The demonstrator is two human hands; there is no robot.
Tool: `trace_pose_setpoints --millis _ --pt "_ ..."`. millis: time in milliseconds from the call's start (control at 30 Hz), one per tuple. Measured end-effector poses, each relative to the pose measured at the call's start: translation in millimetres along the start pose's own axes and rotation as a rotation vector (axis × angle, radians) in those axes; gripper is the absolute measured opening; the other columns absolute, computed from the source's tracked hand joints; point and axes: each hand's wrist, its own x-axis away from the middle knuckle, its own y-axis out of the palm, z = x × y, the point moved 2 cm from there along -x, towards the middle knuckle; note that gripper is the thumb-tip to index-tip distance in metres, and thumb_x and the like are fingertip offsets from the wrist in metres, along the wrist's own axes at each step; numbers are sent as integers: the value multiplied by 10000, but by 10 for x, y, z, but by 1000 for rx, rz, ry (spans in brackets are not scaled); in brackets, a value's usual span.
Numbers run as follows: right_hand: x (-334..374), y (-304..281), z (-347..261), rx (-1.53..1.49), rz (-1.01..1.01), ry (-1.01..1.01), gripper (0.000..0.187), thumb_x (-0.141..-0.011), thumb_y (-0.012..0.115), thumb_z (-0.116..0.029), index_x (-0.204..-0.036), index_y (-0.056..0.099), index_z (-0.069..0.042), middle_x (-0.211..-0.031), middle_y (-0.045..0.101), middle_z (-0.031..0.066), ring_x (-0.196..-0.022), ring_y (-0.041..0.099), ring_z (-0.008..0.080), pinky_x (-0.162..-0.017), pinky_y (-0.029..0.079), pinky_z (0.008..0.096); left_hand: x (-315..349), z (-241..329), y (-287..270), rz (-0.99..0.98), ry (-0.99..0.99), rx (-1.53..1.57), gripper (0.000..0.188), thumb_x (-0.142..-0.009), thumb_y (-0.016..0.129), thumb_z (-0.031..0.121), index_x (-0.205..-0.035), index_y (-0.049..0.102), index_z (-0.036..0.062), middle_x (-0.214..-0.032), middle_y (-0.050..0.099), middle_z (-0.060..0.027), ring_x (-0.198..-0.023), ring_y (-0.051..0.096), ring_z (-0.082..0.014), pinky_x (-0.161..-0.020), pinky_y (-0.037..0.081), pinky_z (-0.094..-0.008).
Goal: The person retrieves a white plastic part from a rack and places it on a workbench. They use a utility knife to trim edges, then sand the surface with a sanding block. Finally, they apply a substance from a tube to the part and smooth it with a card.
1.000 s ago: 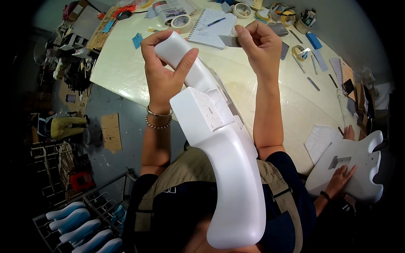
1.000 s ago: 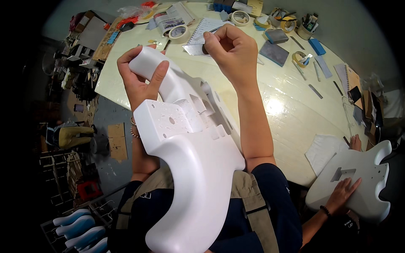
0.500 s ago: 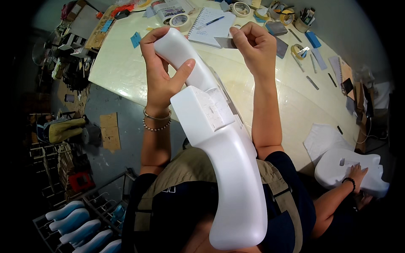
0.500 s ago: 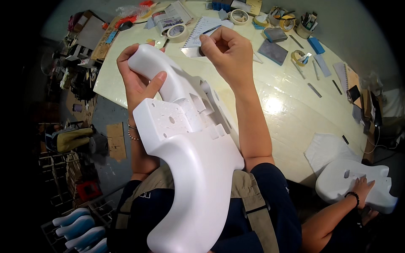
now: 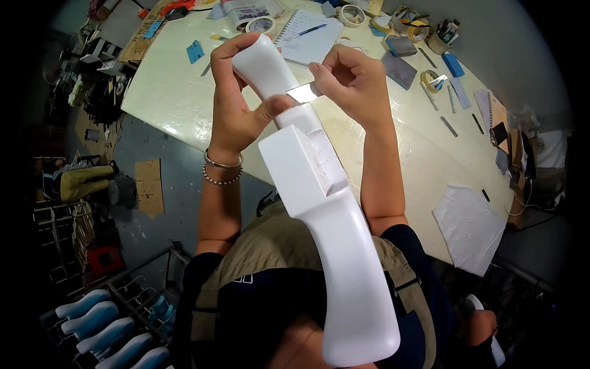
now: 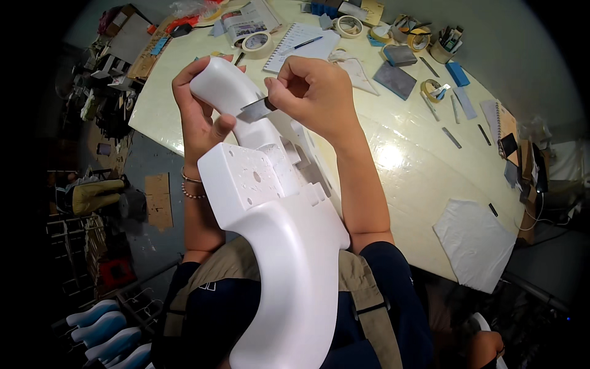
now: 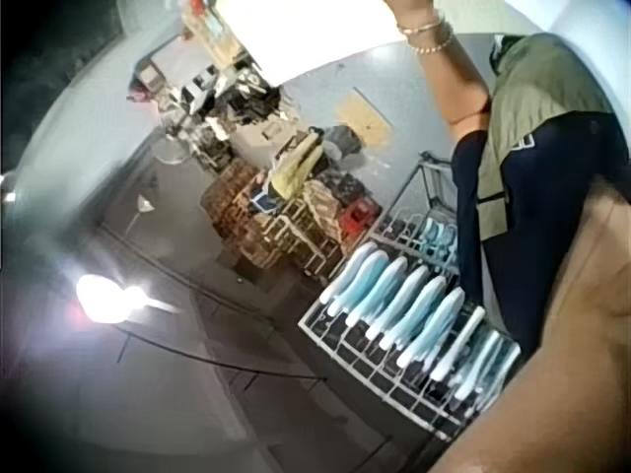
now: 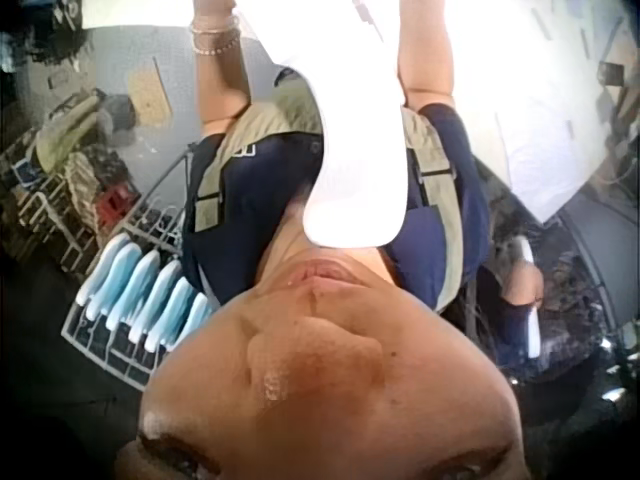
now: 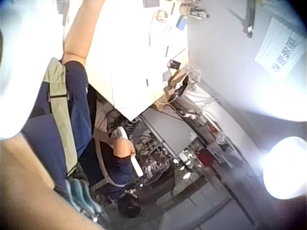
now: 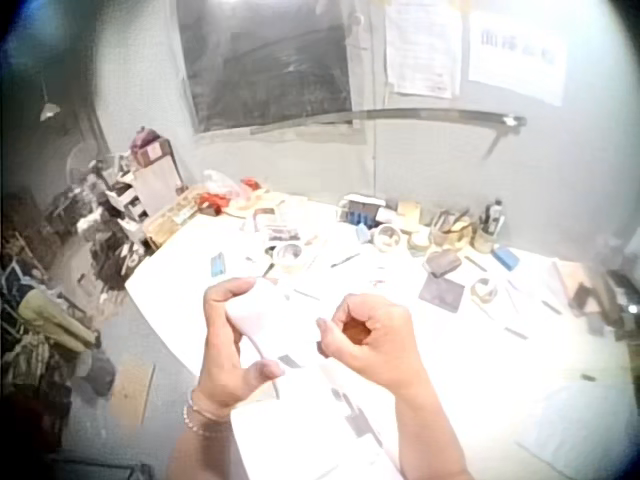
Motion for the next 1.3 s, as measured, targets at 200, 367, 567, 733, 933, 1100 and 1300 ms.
trace_pose_setpoints --millis 200,367,567,733,933,1100,1300 --pt "-19 50 -29 119 -49 -54 198 -786 651 -44 -646 520 3 -596 580 11 -575 596 63 -518 459 193 10 -17 -15 -33 31 -157 927 -586 862 355 -1278 312 74 -1199 470 -110 -1055 550 -205 -857 502 -317" --pt "-37 66 2 142 5 -48 176 -725 680 -159 -640 588 -35 -549 609 23 -505 596 83 -492 428 205 7 -17 -21 -29 25 -172 904 -593 866 299 -1274 315 74 -1199 468 -111 -1051 551 -201 -846 509 -314" --pt "-43 68 7 152 -2 -33 174 -727 677 -169 -641 595 -43 -547 616 18 -499 595 83 -498 432 207 11 -7 -22 -20 20 -190 892 -596 865 282 -1272 321 77 -1179 471 -102 -1017 557 -189 -832 511 -308" --pt "-49 79 13 136 0 -33 179 -726 676 -173 -639 591 -41 -549 618 18 -503 601 85 -500 436 210 8 -12 -23 -17 25 -182 886 -599 864 275 -1272 323 79 -1164 477 -100 -1008 558 -183 -826 511 -305" --pt "-51 83 0 131 3 -17 180 -727 674 -170 -640 588 -38 -558 622 21 -509 606 88 -505 437 209 -2 -5 -17 -18 14 -161 880 -603 862 265 -1271 320 76 -1147 491 -103 -1005 560 -183 -828 510 -308" --pt "-52 88 2 128 0 -15 181 -729 673 -169 -639 586 -38 -558 621 23 -504 602 89 -504 434 209 -10 -16 -34 -23 35 -185 874 -609 858 264 -1271 319 78 -1151 495 -104 -1011 563 -187 -822 510 -308" --pt "-62 97 14 141 17 -12 179 -726 675 -171 -641 588 -40 -546 613 20 -498 593 83 -501 429 208 -18 -19 -33 -23 26 -181 875 -610 856 279 -1272 318 82 -1154 497 -103 -1012 567 -190 -819 510 -306"
